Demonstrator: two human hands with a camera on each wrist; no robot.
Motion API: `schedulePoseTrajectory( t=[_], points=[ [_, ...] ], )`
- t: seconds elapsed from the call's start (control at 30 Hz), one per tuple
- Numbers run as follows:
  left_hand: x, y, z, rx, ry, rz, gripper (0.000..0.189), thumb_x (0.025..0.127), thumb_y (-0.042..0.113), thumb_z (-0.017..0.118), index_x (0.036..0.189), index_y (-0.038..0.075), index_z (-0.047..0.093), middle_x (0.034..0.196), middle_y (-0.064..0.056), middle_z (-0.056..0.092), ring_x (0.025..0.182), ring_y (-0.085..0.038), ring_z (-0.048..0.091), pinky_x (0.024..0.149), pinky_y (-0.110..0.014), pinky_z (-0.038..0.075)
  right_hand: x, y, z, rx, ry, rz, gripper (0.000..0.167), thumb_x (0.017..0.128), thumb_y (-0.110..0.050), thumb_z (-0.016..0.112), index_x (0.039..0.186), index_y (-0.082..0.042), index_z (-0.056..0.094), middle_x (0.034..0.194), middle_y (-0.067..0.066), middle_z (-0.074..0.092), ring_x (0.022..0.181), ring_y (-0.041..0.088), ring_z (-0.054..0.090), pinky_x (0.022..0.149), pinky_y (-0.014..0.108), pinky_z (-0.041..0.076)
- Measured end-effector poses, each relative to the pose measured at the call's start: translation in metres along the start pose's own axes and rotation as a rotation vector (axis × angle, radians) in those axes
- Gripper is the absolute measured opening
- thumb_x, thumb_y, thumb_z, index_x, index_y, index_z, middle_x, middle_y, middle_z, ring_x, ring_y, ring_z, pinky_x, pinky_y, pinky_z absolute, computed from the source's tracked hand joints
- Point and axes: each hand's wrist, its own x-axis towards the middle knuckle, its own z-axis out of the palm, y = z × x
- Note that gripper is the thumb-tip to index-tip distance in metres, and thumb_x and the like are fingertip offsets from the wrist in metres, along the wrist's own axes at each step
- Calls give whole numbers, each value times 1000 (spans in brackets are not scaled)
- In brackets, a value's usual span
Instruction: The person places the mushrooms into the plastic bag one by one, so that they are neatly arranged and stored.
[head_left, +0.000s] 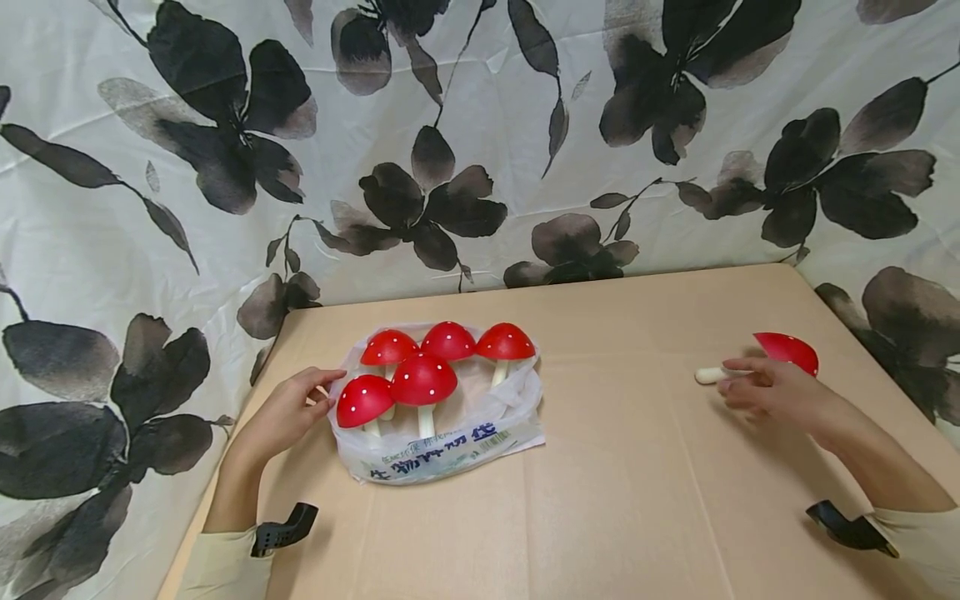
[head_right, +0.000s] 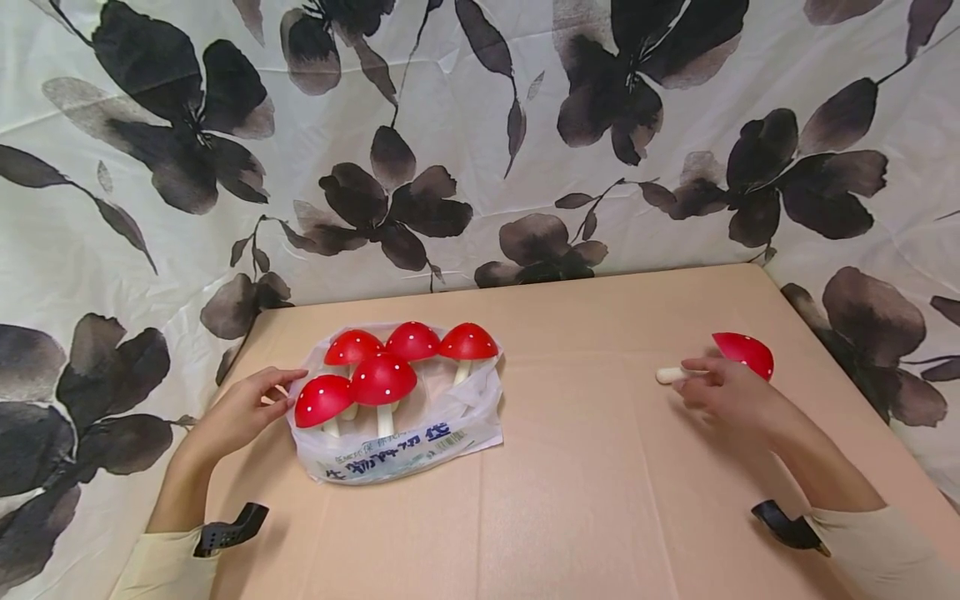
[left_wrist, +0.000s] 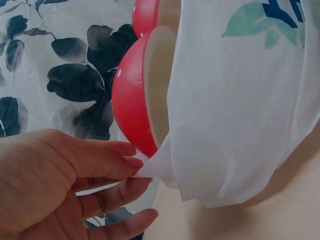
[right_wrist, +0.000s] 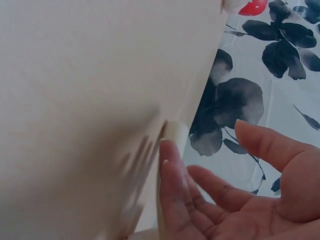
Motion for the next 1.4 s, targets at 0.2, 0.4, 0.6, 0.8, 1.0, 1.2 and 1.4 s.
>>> schedulePoseTrajectory(
  t=[0.2,0.4,0.6,0.8,1.0,1.2,1.4],
  points=[
    [-1,-2,1,-6,6,4,41,90,-6,65,131,-4,63,112,-16,66,93,-27,64,71,-21,55,4,2,6,-53,18,27,73,102,-27,61,148,20,28,133,39,49,92,21,68,67,29,57],
    [-2,-2,1,-9,11,-1,42,90,-6,66,132,-5,62,112,-16,65,93,-27,64,71,-21,55,12,-2,11,-91,72,20,75,102,-29,60,148,20,26,133,40,48,91,25,68,64,28,54],
    [-2,-2,1,-6,9,1,42,90,-6,66,132,-4,62,111,-16,66,93,-27,64,71,-21,55,19,-4,13,-134,135,-10,73,103,-27,59,147,21,28,146,44,36,111,44,60,67,24,56],
    [-1,-3,2,-4,11,2,42,90,-6,66,132,-4,63,110,-15,66,93,-27,64,71,-21,55,21,-5,8,-18,155,79,73,103,-36,57,153,10,30,139,39,45,107,42,67,76,28,59],
    [-1,-1,1,-8,3,0,43,90,-7,65,132,-4,62,112,-15,66,94,-27,64,72,-20,55,24,-9,6,11,214,105,63,103,-40,56,146,5,48,137,30,52,97,20,71,74,21,57],
    [0,-2,1,-12,0,7,43,90,-7,65,132,-4,62,112,-16,66,94,-27,64,72,-20,55,28,-20,8,66,238,13,53,101,-30,63,140,4,56,125,14,59,86,-4,60,77,19,57],
    [1,-1,2,-16,6,12,42,90,-7,65,131,-5,62,112,-16,66,93,-28,64,72,-20,55,34,-38,15,165,231,-99,53,97,-25,70,140,2,54,112,-8,59,90,0,61,80,21,57]
  ],
)
